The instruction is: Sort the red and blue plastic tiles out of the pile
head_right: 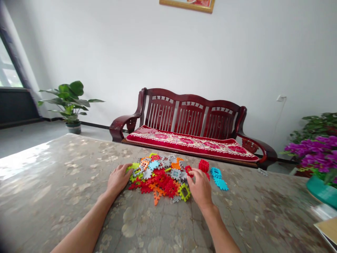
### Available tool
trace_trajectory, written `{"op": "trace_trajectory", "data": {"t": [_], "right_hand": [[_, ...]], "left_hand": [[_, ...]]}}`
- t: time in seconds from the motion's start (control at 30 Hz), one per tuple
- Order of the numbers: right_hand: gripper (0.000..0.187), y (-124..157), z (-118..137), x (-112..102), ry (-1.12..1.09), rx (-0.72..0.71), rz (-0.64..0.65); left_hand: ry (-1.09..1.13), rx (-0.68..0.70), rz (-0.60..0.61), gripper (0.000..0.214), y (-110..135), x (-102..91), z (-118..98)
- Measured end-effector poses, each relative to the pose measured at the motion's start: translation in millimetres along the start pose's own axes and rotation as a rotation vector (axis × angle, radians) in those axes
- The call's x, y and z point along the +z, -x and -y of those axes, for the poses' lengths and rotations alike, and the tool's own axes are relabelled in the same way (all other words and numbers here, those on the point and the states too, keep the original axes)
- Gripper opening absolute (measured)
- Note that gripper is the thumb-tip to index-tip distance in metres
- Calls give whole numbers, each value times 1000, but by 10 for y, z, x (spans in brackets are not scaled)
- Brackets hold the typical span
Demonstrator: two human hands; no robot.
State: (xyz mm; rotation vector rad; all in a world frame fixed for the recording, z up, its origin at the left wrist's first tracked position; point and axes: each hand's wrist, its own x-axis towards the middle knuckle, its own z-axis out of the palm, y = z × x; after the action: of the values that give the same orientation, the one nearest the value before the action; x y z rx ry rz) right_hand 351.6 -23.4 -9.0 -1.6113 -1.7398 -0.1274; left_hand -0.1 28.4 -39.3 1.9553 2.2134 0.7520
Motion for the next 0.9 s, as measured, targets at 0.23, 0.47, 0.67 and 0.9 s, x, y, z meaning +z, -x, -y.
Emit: {"op": "trace_trajectory", "data": {"t": [0.23, 0.47, 0.67, 0.9], "right_hand": [[35, 75, -401, -322, 86, 351, 115], [35, 155, -833, -286, -133, 319, 123], [58, 216, -889, -170, -181, 126, 294], [37, 335, -768, -244, 7, 198, 376]], "left_hand": [[-11, -9, 0, 42, -10, 1, 0], [-12, -13, 20, 43, -11, -26, -13], [-10, -13, 28, 44, -19, -13, 2], [-34, -1, 20, 43, -26, 11, 18]]}}
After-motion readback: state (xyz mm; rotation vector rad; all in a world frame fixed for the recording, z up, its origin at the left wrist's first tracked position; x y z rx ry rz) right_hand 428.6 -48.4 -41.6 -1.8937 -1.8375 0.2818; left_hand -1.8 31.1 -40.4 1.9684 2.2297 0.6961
